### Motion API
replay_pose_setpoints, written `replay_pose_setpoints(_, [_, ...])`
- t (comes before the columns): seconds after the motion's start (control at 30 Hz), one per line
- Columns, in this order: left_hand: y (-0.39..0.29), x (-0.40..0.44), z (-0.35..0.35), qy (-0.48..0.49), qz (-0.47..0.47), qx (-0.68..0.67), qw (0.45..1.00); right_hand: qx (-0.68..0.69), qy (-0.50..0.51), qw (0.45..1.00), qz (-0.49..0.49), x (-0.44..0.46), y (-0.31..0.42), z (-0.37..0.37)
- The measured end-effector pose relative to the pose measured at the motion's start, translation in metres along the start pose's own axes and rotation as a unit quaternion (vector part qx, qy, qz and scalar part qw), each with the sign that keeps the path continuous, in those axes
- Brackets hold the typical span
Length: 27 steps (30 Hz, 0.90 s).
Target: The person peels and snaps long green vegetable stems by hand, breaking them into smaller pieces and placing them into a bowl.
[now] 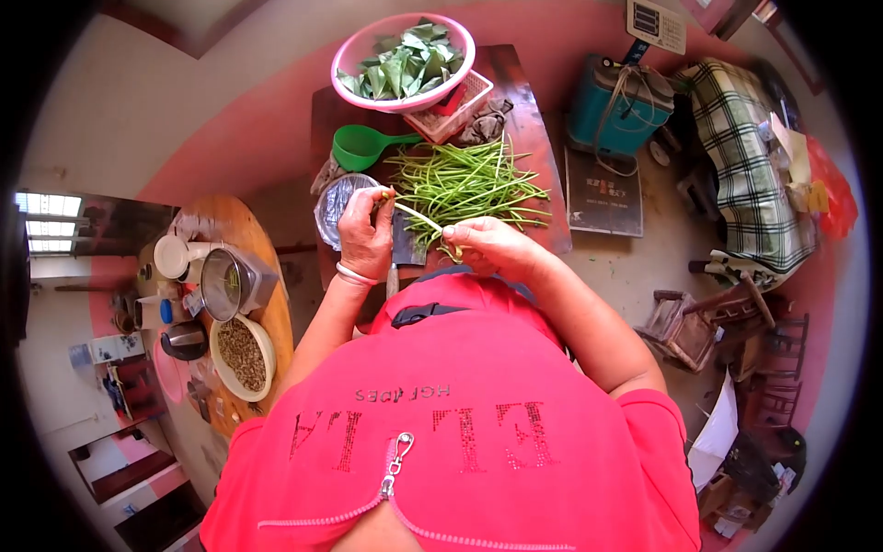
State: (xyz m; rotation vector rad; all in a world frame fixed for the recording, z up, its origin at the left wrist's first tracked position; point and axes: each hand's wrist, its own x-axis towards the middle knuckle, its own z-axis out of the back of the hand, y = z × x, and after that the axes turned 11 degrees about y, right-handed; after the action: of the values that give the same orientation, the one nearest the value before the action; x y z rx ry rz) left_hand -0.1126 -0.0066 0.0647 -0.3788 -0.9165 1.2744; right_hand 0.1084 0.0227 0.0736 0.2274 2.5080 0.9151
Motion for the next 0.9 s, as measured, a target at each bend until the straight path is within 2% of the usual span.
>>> replay_pose_setpoints(0.07, [0.003, -0.003, 0.002, 0.037, 0.066, -0.067, 0.995, -0.037, -0.022, 0.999, -0.014, -0.001, 0.005, 0.005])
replay_pose_setpoints(0.1, [0.009, -0.005, -0.003, 0.022, 0.116, -0.207, 0.971, -0.027, -0.027, 0.999, -0.004, -0.001, 0.005, 0.008])
replay_pose_setpoints(0.13, [0.016, -0.004, -0.005, 0.015, 0.143, -0.342, 0.928, -0.028, -0.026, 0.999, -0.005, -0.001, 0.008, 0.01])
replay_pose_setpoints(0.2, [0.027, -0.008, 0.006, 0.082, 0.247, -0.464, 0.847, -0.044, -0.034, 0.998, -0.002, -0.003, 0.012, 0.01])
replay_pose_setpoints(0.23, [0.028, -0.008, 0.01, 0.081, 0.247, -0.464, 0.847, -0.049, -0.022, 0.999, -0.005, -0.002, 0.011, 0.014])
replay_pose_setpoints(0.3, [0.028, -0.008, 0.017, 0.192, 0.266, -0.462, 0.824, -0.073, -0.01, 0.997, -0.015, -0.004, 0.015, 0.014])
replay_pose_setpoints(0.33, [0.027, -0.008, 0.021, 0.192, 0.266, -0.462, 0.824, -0.097, 0.0, 0.995, -0.025, -0.005, 0.016, 0.015])
replay_pose_setpoints(0.4, [0.025, -0.006, 0.034, 0.323, 0.275, -0.4, 0.813, -0.109, -0.003, 0.994, -0.032, -0.007, 0.019, 0.02])
replay_pose_setpoints(0.43, [0.023, -0.005, 0.04, 0.334, 0.282, -0.414, 0.799, -0.122, -0.005, 0.992, -0.039, -0.008, 0.019, 0.023])
replay_pose_setpoints(0.47, [0.025, -0.007, 0.044, 0.334, 0.282, -0.413, 0.799, -0.121, -0.005, 0.992, -0.039, -0.01, 0.02, 0.023])
replay_pose_setpoints(0.53, [0.033, -0.007, 0.051, 0.262, 0.305, -0.452, 0.797, -0.109, 0.002, 0.993, -0.036, -0.014, 0.023, 0.024])
replay_pose_setpoints(0.57, [0.044, -0.008, 0.051, 0.247, 0.322, -0.514, 0.756, -0.107, -0.004, 0.994, -0.025, -0.013, 0.02, 0.027])
replay_pose_setpoints(0.6, [0.038, -0.005, 0.05, 0.248, 0.32, -0.513, 0.757, -0.108, -0.005, 0.994, -0.022, -0.012, 0.018, 0.027])
replay_pose_setpoints(0.67, [0.02, -0.003, 0.043, 0.219, 0.301, -0.661, 0.652, -0.086, 0.001, 0.996, 0.003, -0.007, 0.014, 0.023])
replay_pose_setpoints(0.7, [0.021, -0.005, 0.032, 0.221, 0.303, -0.667, 0.644, -0.082, 0.003, 0.996, 0.015, -0.002, 0.009, 0.023])
replay_pose_setpoints(0.73, [0.008, -0.003, 0.024, 0.217, 0.324, -0.639, 0.663, -0.081, 0.017, 0.996, 0.012, 0.001, 0.009, 0.019])
replay_pose_setpoints(0.87, [-0.006, 0.001, 0.0, 0.18, 0.303, -0.636, 0.687, -0.114, 0.045, 0.993, 0.003, 0.012, 0.008, 0.009])
replay_pose_setpoints(0.9, [-0.007, 0.004, -0.001, 0.183, 0.312, -0.617, 0.699, -0.192, 0.007, 0.981, -0.013, 0.012, 0.013, 0.002])
